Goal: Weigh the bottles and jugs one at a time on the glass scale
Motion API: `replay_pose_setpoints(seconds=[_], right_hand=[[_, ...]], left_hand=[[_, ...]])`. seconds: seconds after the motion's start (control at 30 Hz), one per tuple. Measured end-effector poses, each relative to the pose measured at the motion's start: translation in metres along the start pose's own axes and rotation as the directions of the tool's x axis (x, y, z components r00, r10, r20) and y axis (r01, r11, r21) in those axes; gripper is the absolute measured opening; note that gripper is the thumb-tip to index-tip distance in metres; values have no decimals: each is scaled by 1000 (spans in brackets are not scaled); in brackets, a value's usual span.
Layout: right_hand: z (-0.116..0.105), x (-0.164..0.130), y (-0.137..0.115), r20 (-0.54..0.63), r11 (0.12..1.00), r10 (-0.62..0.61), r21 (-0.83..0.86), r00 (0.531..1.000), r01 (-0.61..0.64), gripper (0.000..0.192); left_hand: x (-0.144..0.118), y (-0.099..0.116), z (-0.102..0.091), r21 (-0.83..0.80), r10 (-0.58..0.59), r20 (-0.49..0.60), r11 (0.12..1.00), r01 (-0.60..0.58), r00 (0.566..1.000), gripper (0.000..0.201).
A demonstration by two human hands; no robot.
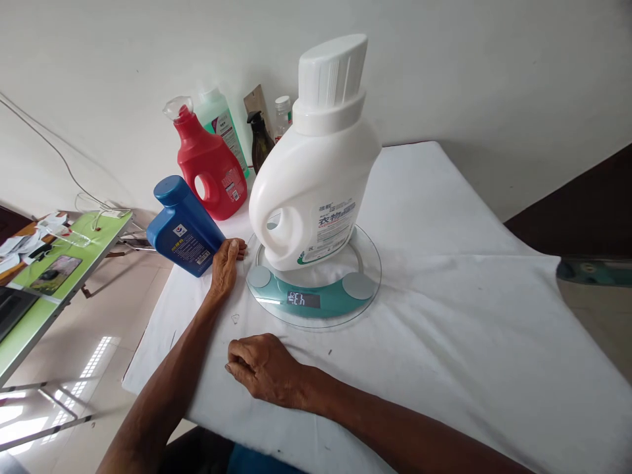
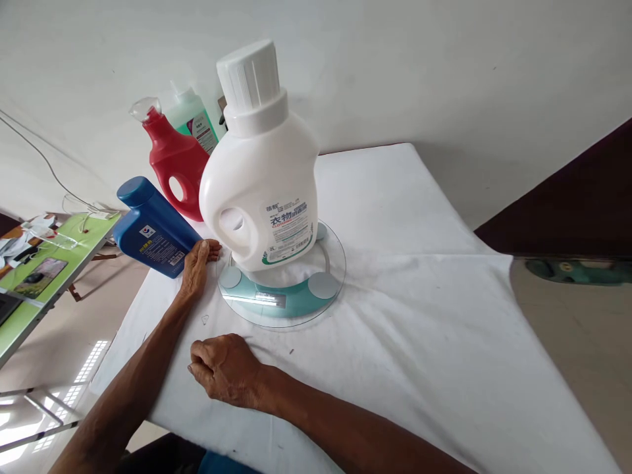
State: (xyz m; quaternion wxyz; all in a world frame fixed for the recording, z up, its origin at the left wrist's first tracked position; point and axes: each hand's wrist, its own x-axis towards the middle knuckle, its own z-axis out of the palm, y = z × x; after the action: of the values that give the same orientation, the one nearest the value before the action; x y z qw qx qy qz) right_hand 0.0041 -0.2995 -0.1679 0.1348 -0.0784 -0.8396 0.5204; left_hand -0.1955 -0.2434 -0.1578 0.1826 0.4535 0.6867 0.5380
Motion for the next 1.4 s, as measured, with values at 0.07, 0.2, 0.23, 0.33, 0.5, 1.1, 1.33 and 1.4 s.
replay_pose_setpoints(seconds=[0.07, 0.2, 0.23, 0.33, 0.5, 1.1, 1.33, 1.4], right_hand=[[-1, 0, 0, -7, 999, 15, 38, 1000, -15, 37], [-1, 0, 0, -6, 999, 8, 33, 1000, -7, 38], [-1, 0, 0, -6, 1000, 7, 27, 1000, -7, 37], [-1, 0, 0, -8, 1000, 7, 24, 1000, -7, 37], [-1, 0, 0, -22, 999, -3, 35, 1000, 4, 36], [2, 0, 2, -5, 1000, -16, -20, 1000, 16, 36], [1, -1, 0, 0, 999, -11, -31, 1000, 11, 36], [1, -1, 0, 2, 1000, -11, -27, 1000, 11, 37]], left_hand=[[0, 0, 0, 10, 8, 7, 1000, -8, 1000, 53], [0, -1, 0, 36, 28, 15, 999, -29, 1000, 49], [0, -1, 0, 50, 32, 16, 998, -33, 999, 48], [-1, 1, -1, 103, 41, 24, 994, -43, 999, 46], [-5, 8, 0, 174, 64, 33, 982, -69, 997, 41], [-6, 10, 0, 229, 62, 39, 971, -69, 997, 38], [-7, 10, 1, 209, 38, 41, 977, -46, 998, 35], [-6, 10, 1, 203, 38, 44, 978, -46, 998, 35]])
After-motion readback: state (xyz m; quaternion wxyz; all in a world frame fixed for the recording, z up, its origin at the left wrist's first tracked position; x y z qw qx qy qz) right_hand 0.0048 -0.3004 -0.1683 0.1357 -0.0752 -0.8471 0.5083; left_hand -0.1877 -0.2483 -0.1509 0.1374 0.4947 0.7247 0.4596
